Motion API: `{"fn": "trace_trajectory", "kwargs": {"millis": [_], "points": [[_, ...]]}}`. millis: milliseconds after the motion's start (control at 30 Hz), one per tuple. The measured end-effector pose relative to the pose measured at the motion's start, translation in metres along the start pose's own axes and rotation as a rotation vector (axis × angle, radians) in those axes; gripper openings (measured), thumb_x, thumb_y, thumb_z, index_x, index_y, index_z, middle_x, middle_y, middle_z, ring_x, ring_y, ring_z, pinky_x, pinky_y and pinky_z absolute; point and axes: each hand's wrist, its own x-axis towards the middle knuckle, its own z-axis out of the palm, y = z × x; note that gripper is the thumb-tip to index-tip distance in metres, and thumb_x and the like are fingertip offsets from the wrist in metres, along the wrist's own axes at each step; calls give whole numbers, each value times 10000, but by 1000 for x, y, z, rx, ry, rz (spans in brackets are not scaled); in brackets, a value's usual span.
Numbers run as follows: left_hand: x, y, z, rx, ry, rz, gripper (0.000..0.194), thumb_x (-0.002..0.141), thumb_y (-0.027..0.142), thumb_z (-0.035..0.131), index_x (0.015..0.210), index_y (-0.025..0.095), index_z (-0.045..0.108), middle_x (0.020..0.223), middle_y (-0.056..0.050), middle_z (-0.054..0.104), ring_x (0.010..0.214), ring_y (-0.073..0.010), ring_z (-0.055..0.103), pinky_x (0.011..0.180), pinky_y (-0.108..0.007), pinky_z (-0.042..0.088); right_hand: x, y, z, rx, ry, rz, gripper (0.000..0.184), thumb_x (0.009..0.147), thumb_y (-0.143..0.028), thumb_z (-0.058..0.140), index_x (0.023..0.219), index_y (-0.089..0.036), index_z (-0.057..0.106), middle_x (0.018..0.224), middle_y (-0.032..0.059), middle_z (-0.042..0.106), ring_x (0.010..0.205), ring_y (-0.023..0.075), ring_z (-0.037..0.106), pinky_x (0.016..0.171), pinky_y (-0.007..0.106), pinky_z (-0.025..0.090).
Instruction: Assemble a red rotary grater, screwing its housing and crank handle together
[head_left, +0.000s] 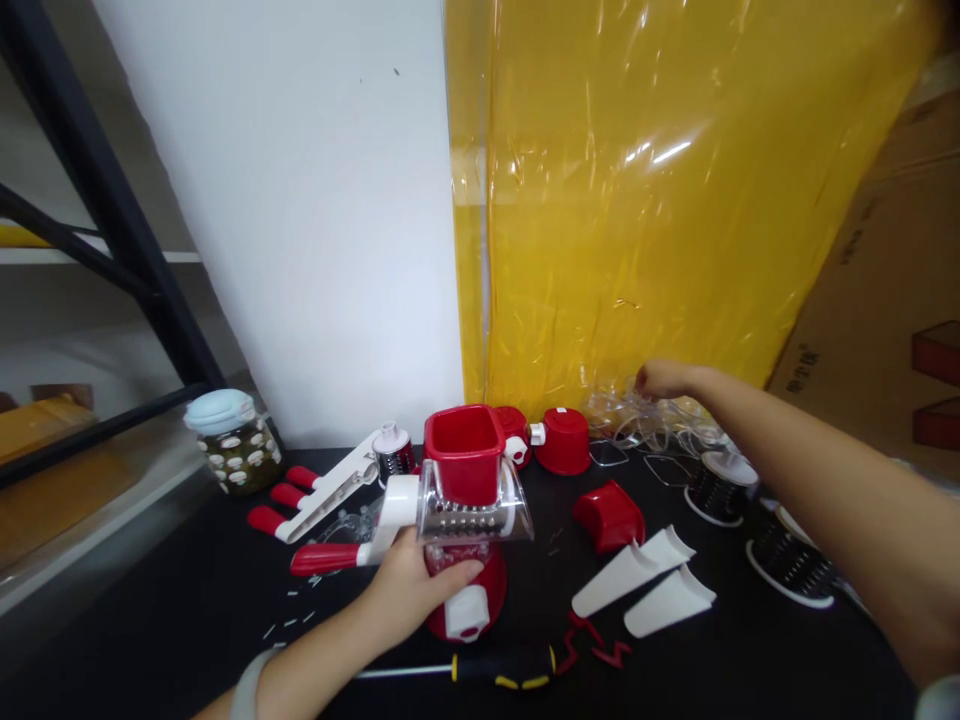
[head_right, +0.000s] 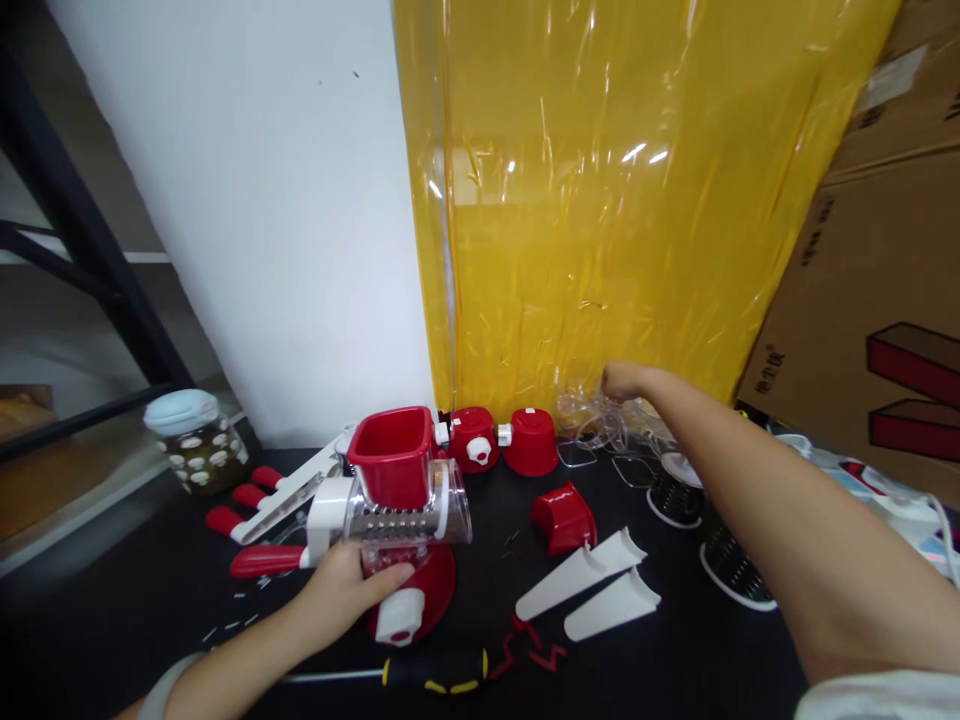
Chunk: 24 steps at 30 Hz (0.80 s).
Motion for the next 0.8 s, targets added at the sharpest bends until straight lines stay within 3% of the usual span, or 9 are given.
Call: {"fn": "trace_trajectory", "kwargs": {"millis": [100,367,800], "points": [[0,2,1,28,29,-7,388,674,388,709,985,158,673,1038,-115,764,968,-296,717,919,-425,565,1,-1,4,-44,-70,56,363,921,-369,588,1218,-161,579,1229,87,599,1049,223,616,871,421,542],[1,0,4,28,74,3,377,647,389,703,947,164,669,1005,-116,772,943,-303,726,905,-445,573,1,-5,15,-99,13,146,366,920,-361,592,1230,-166,570,1235,98,595,1059,216,613,880,423,537],[0,-4,4,2,63,17,369,664,383,718,953,160,658,1011,-122,768,953,-299,723,903,-436,573,-9,10,-2,-58,102,243,380,904,-354,619,1213,-137,582,1227,123,595,1069,222,612,887,401,532]]}}
